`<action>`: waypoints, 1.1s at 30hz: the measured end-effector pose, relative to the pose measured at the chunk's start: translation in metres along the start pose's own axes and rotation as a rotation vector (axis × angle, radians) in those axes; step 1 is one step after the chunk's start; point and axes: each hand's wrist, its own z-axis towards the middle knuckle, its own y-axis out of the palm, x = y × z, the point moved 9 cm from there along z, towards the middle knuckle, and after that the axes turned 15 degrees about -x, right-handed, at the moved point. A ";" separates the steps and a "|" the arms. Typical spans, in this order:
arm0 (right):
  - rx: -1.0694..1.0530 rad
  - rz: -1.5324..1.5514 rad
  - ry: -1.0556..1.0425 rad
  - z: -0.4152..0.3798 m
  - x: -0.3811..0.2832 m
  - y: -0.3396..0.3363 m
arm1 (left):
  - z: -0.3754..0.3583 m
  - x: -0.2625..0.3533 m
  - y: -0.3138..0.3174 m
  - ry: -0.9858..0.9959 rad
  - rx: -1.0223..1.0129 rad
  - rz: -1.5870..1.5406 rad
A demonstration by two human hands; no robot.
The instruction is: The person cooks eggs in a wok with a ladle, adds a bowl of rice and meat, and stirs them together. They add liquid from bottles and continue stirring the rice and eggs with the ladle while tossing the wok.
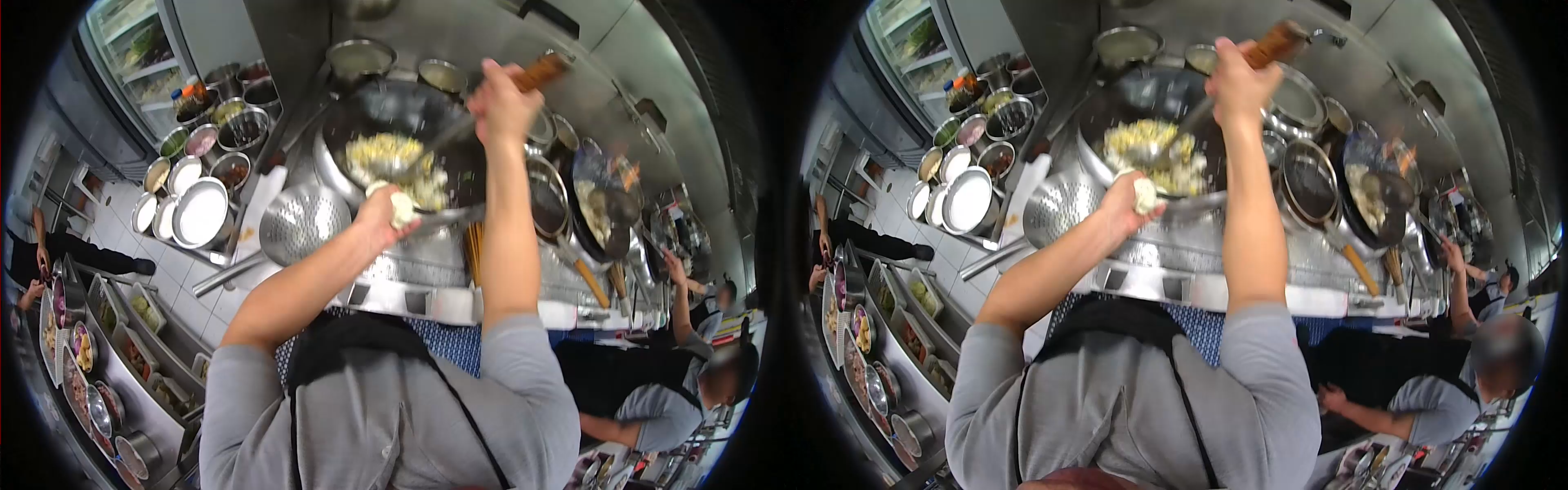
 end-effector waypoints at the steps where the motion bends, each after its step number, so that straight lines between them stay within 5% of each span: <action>1: 0.091 -0.206 -0.086 0.008 0.016 -0.013 | 0.034 -0.009 -0.033 0.076 -0.057 0.025; 4: 0.081 -0.266 -0.203 0.048 -0.015 -0.005 | 0.006 -0.046 -0.055 0.102 -0.046 -0.024; 7: 0.080 -0.260 0.053 0.060 -0.054 0.011 | -0.075 -0.063 -0.027 -0.099 0.047 0.030; 11: -0.035 -0.236 0.080 0.031 -0.066 0.008 | -0.027 -0.009 0.018 -0.030 -0.017 -0.041; 13: 0.123 -0.415 0.029 -0.009 -0.035 0.011 | 0.027 -0.027 -0.025 0.062 -0.121 0.050; 15: 0.032 -0.212 -0.211 0.016 -0.010 -0.014 | 0.034 -0.053 -0.050 0.083 -0.134 0.014; 19: 0.068 -0.286 -0.026 0.030 -0.055 -0.003 | -0.057 -0.058 -0.021 -0.029 -0.071 0.099; 21: 0.056 -0.295 0.062 0.021 -0.053 -0.002 | -0.015 -0.028 -0.013 0.043 -0.193 0.035; 22: 0.067 -0.330 0.088 0.018 -0.061 0.006 | -0.013 -0.005 -0.006 0.073 0.013 0.040; 23: 0.072 -0.363 0.093 0.020 -0.075 0.016 | 0.016 0.002 -0.017 0.042 -0.011 0.072; 27: -0.064 -0.188 -0.345 -0.017 -0.131 0.017 | 0.086 0.012 -0.051 0.021 -0.052 0.213; 29: -0.102 -0.113 -0.430 -0.033 -0.090 -0.005 | 0.087 0.010 -0.053 0.014 -0.009 0.184; 33: 0.019 -0.201 -0.259 -0.046 0.073 -0.058 | 0.090 0.007 -0.059 0.004 0.013 0.201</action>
